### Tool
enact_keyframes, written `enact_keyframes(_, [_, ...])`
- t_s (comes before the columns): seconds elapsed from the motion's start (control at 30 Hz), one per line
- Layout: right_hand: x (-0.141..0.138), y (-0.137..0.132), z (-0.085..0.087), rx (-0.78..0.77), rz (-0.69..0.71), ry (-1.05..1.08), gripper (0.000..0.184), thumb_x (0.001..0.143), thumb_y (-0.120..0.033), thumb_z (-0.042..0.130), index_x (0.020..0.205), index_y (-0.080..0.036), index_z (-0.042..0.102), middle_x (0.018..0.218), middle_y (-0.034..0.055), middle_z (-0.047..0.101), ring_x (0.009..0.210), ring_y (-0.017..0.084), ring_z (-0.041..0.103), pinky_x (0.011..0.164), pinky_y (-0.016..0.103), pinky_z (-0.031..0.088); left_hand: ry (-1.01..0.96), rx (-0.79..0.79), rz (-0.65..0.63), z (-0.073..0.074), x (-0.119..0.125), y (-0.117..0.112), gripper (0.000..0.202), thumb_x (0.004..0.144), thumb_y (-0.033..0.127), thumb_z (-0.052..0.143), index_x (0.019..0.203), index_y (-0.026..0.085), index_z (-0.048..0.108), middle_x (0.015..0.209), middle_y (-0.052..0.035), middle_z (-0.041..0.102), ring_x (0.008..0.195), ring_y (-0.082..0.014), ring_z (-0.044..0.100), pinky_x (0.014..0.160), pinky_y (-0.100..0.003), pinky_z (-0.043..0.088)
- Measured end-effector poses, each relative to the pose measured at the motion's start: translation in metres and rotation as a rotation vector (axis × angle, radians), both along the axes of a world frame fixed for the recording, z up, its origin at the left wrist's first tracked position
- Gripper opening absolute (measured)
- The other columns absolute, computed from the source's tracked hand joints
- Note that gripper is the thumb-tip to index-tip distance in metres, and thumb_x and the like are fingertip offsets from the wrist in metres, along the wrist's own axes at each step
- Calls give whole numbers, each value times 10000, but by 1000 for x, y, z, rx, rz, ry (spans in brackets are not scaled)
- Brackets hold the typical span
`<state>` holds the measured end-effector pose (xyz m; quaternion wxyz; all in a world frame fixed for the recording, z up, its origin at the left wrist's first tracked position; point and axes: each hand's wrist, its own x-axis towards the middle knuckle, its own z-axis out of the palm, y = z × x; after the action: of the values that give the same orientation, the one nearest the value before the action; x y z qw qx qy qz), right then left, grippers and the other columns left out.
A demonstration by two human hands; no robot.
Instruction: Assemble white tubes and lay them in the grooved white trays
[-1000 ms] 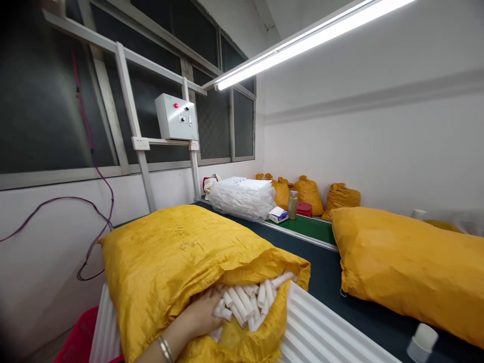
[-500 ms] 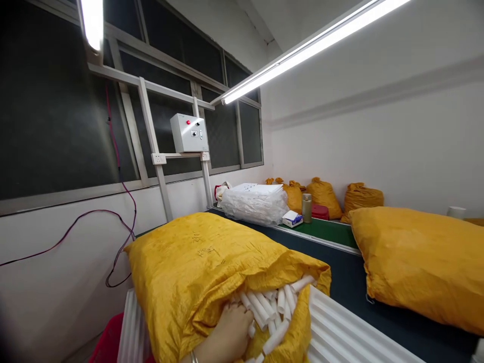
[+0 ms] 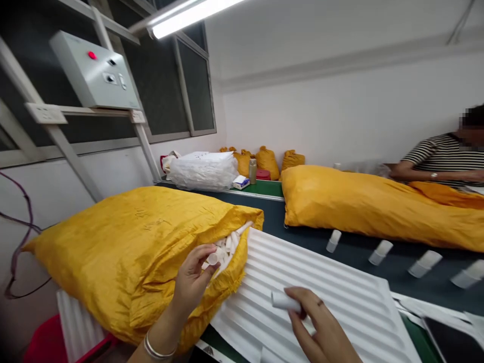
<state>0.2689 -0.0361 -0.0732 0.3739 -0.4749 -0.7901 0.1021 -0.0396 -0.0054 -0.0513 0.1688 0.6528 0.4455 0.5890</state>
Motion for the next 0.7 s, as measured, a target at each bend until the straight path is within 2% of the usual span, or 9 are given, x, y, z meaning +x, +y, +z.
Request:
enact_keyframes(0.1, [-15, 12, 40, 46, 56, 102, 223, 895, -293, 541, 1100, -245, 615, 1018, 53, 678, 850, 159, 661, 749, 240, 551, -82, 87, -105, 7, 22, -15, 275, 815, 177, 659, 1084, 232, 641, 1116, -80, 615, 1117, -220, 566, 1001, -381, 444])
enact_keyframes(0.17, [-26, 17, 64, 6, 122, 153, 240, 900, -283, 551, 1129, -243, 614, 988, 50, 676, 829, 154, 645, 745, 247, 535, -117, 97, -174, 16, 33, -23, 307, 794, 155, 681, 1089, 235, 652, 1135, -78, 612, 1126, -213, 560, 1012, -362, 439])
enact_keyframes(0.23, [-37, 18, 79, -74, 194, 203, 269, 910, -293, 548, 1166, -244, 615, 958, 50, 672, 815, 155, 631, 738, 260, 524, -251, 80, -251, 26, 41, -28, 295, 810, 181, 676, 1098, 235, 651, 1123, -76, 630, 1112, -201, 575, 1016, -355, 442])
enact_keyframes(0.3, [-47, 19, 83, -164, 234, 266, 285, 915, -309, 545, 1183, -244, 620, 961, 55, 666, 826, 162, 617, 739, 276, 520, -549, 15, -330, 38, 46, -27, 254, 855, 260, 637, 1109, 252, 631, 1046, -56, 669, 1030, -184, 626, 962, -355, 494])
enact_keyframes(0.37, [-54, 20, 80, -269, 245, 386, 288, 914, -332, 547, 1172, -235, 627, 983, 61, 662, 823, 163, 610, 732, 284, 525, -929, -116, -362, 50, 49, -23, 186, 902, 298, 570, 1070, 245, 629, 944, -35, 705, 910, -165, 679, 856, -332, 560])
enact_keyframes(0.47, [-63, 22, 74, -448, 312, 644, 291, 904, -370, 565, 1136, -207, 629, 984, 61, 665, 779, 143, 617, 729, 279, 541, -1346, -428, -289, 61, 48, -13, 230, 965, 188, 427, 936, 163, 654, 864, -42, 728, 793, -130, 710, 745, -251, 592])
enact_keyframes(0.57, [-72, 24, 71, -538, 399, 802, 296, 891, -380, 590, 1122, -198, 625, 942, 46, 669, 752, 126, 624, 750, 275, 549, -1522, -677, -260, 65, 47, -8, 375, 990, 124, 303, 864, 90, 655, 834, -84, 732, 764, -113, 716, 708, -195, 590])
enact_keyframes(0.7, [-79, 25, 70, -464, 380, 766, 281, 900, -360, 583, 1136, -213, 624, 948, 50, 668, 785, 142, 635, 748, 290, 553, -1521, -725, -309, 58, 52, -9, 323, 977, 92, 326, 946, 42, 644, 923, -141, 732, 865, -128, 714, 767, -190, 579])
